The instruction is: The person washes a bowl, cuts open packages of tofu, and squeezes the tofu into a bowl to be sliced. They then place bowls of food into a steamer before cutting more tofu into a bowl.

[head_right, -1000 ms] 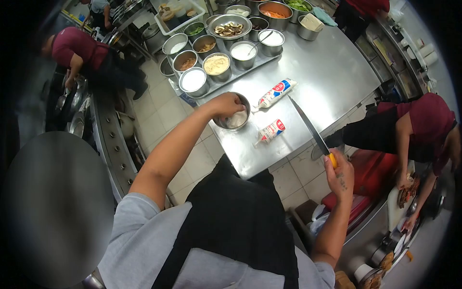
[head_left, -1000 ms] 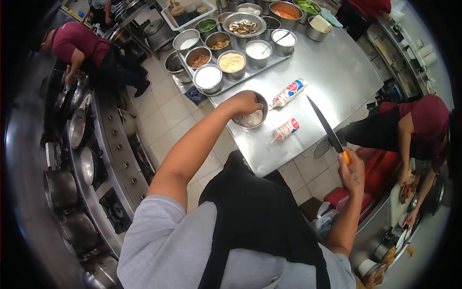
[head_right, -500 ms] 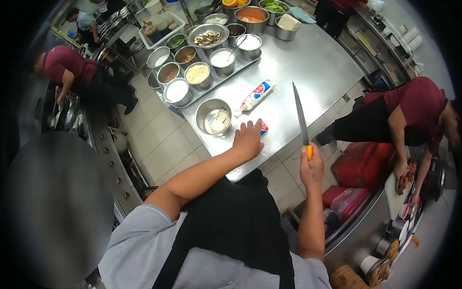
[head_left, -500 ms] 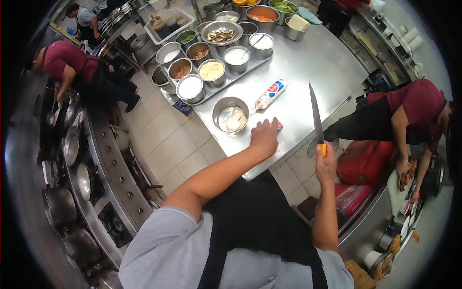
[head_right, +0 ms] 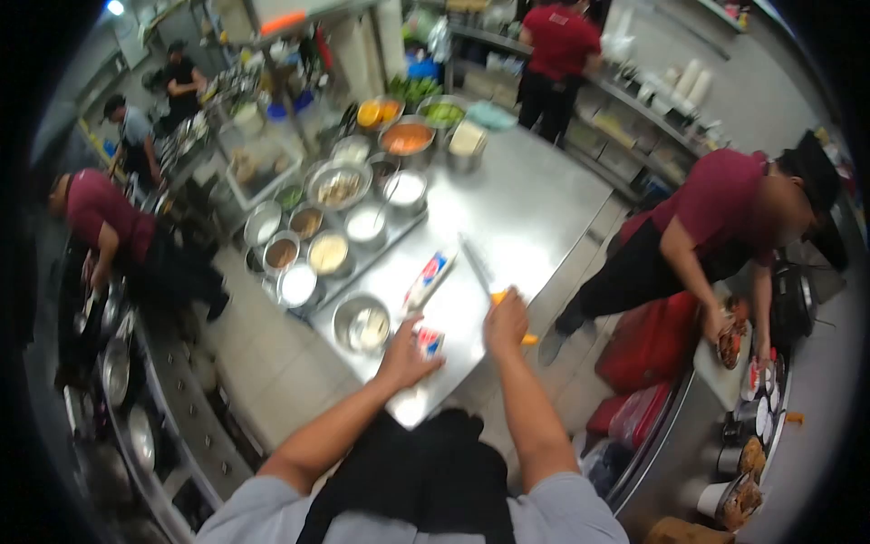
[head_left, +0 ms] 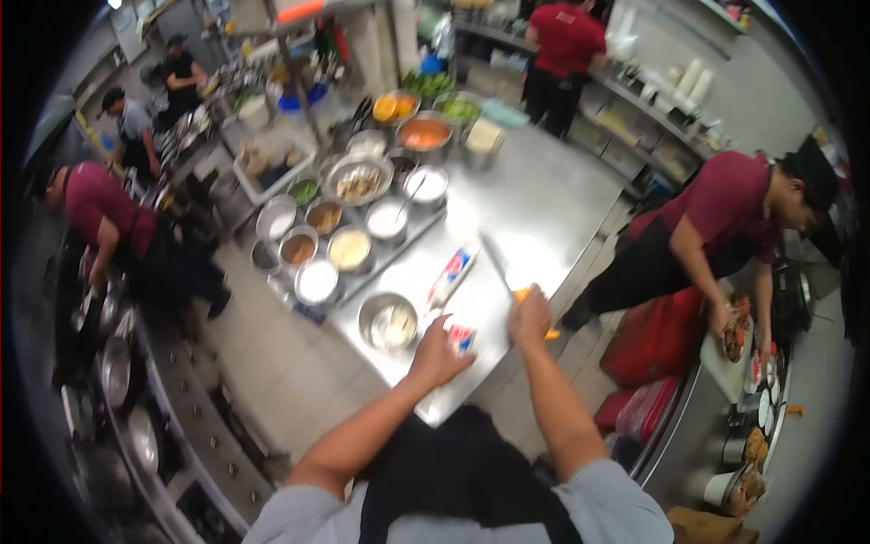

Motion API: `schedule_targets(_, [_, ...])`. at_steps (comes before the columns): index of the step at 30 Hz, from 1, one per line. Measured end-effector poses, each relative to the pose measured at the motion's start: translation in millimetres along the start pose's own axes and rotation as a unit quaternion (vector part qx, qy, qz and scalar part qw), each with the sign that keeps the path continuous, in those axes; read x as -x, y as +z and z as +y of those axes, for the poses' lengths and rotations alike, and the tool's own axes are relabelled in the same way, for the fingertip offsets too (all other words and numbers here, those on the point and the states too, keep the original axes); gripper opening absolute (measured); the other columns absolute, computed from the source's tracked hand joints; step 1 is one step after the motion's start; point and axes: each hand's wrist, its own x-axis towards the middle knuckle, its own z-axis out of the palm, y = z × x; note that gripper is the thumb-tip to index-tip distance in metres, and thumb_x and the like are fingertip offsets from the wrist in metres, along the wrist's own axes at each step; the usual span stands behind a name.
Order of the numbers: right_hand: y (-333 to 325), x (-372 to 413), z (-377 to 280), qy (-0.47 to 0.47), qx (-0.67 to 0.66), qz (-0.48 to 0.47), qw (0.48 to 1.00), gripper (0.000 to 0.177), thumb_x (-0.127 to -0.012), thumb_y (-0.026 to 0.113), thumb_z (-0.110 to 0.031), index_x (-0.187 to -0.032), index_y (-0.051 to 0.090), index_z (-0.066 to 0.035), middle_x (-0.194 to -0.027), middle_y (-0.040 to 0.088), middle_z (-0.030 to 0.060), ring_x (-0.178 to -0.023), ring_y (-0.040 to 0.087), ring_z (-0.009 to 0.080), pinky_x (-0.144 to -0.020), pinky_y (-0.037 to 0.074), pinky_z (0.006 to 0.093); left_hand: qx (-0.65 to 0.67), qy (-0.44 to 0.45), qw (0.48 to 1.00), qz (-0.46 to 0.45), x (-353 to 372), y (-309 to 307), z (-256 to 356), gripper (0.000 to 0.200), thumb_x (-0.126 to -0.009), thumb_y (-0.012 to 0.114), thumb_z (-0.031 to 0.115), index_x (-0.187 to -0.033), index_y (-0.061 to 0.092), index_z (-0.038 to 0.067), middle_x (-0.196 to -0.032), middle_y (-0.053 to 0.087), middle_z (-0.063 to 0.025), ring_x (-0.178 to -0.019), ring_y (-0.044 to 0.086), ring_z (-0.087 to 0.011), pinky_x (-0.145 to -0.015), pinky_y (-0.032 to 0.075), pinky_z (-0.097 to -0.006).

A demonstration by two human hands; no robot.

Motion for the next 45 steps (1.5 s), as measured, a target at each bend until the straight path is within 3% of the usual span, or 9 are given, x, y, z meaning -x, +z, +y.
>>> schedule_targets(7, [-15, -13, -16, -0.099, 0.011, 0.054, 0.994, 0.043, -0.086, 0.066, -0.023, -0.119, 0.051, -0.001, -0.102, 0.062, 0.0143, -0.099, 0.059, 0.0297, -0.081, 0.048, 0.0403, 0.245, -0.099, 0.963, -0.053, -19, -48, 84, 0.069, -0.067, 0.086, 0.014, -0.119, 0.043, 0.002, -0.092, 0.059, -0.0089, -0.071, 0.060, -0.0132, -0.055, 0.054, -0.0272])
schedule_targets(11, [-51, 53, -34, -0.072, -0.579, -0.098, 0.806, 0.045, -0.087, 0.070, -0.026, -0.119, 0.053, 0.000, -0.102, 0.064, 0.0094, -0.091, 0.062, 0.0167, -0.079, 0.049, 0.0297, 0.296, -0.075, 0.950, 0.069, -37, -37, 86, 0.063, -0.068, 0.086, 0.017, -0.108, 0.040, 0.001, -0.089, 0.058, -0.0103, -0.068, 0.062, -0.0138, -0.049, 0.055, -0.0271])
schedule_targets(13, [-84, 84, -47, -0.139, -0.524, -0.102, 0.834, 0.042, -0.087, 0.070, -0.017, -0.121, 0.052, 0.000, -0.105, 0.063, 0.0084, -0.094, 0.062, 0.0146, -0.079, 0.049, 0.0285, 0.245, -0.054, 0.957, 0.146, -48, -25, 85, 0.063, -0.068, 0.087, 0.019, -0.106, 0.040, 0.000, -0.088, 0.056, -0.0098, -0.070, 0.060, -0.0126, -0.051, 0.054, -0.0261])
schedule_targets(19, [-93, 89, -19, 0.061, -0.654, -0.029, 0.753, 0.021, -0.089, 0.066, -0.011, -0.102, 0.058, 0.003, -0.082, 0.067, 0.0089, -0.072, 0.063, 0.0144, -0.070, 0.052, 0.0260, 0.206, 0.008, 0.971, 0.118, -51, 2, 122, 0.059, -0.072, 0.085, 0.030, -0.103, 0.044, 0.000, -0.089, 0.058, -0.0083, -0.080, 0.059, -0.0135, -0.069, 0.051, -0.0277])
schedule_targets(21, [-104, 88, 11, 0.073, -0.706, 0.005, 0.704, 0.021, -0.089, 0.066, -0.013, -0.101, 0.060, 0.003, -0.085, 0.068, 0.0099, -0.073, 0.063, 0.0139, -0.069, 0.051, 0.0254, 0.311, 0.017, 0.950, -0.012, -56, 18, 122, 0.054, -0.077, 0.081, 0.029, -0.107, 0.047, -0.001, -0.097, 0.057, -0.0103, -0.080, 0.061, -0.0129, -0.062, 0.053, -0.0253])
schedule_targets(33, [-253, 118, 109, -0.015, -0.214, 0.136, 0.967, 0.017, -0.084, 0.066, -0.016, -0.083, 0.065, 0.001, -0.077, 0.066, 0.0075, -0.070, 0.061, 0.0126, -0.066, 0.049, 0.0287, 0.498, -0.122, 0.742, -0.432, -43, 142, 153, 0.030, -0.091, 0.066, 0.023, -0.112, 0.055, 0.004, -0.105, 0.063, -0.0081, -0.092, 0.064, -0.0160, -0.074, 0.056, -0.0302])
schedule_targets(35, [-257, 122, 120, 0.048, -0.272, 0.102, 0.956, 0.016, -0.086, 0.065, -0.016, -0.085, 0.065, 0.000, -0.081, 0.064, 0.0067, -0.073, 0.060, 0.0127, -0.067, 0.048, 0.0292, 0.559, -0.154, 0.649, -0.492, -40, 153, 159, 0.030, -0.092, 0.064, 0.024, -0.112, 0.055, 0.004, -0.107, 0.063, -0.0084, -0.095, 0.063, -0.0169, -0.079, 0.055, -0.0323])
schedule_targets(38, [-251, 127, 136, 0.072, -0.575, 0.159, 0.799, 0.018, -0.086, 0.068, -0.018, -0.088, 0.067, 0.000, -0.091, 0.062, 0.0043, -0.080, 0.059, 0.0142, -0.073, 0.048, 0.0290, 0.602, -0.147, 0.601, -0.505, -33, 168, 172, 0.033, -0.091, 0.065, 0.026, -0.115, 0.055, 0.005, -0.107, 0.065, -0.0078, -0.096, 0.063, -0.0171, -0.083, 0.054, -0.0333])
schedule_targets(45, [-276, 140, 119, 0.039, -0.256, 0.201, 0.945, 0.023, -0.086, 0.068, -0.020, -0.086, 0.067, 0.003, -0.081, 0.061, 0.0082, -0.075, 0.059, 0.0165, -0.070, 0.047, 0.0301, 0.599, -0.157, 0.582, -0.528, -18, 196, 168, 0.034, -0.091, 0.065, 0.023, -0.117, 0.054, 0.004, -0.109, 0.063, -0.0088, -0.097, 0.063, -0.0184, -0.084, 0.054, -0.0342])
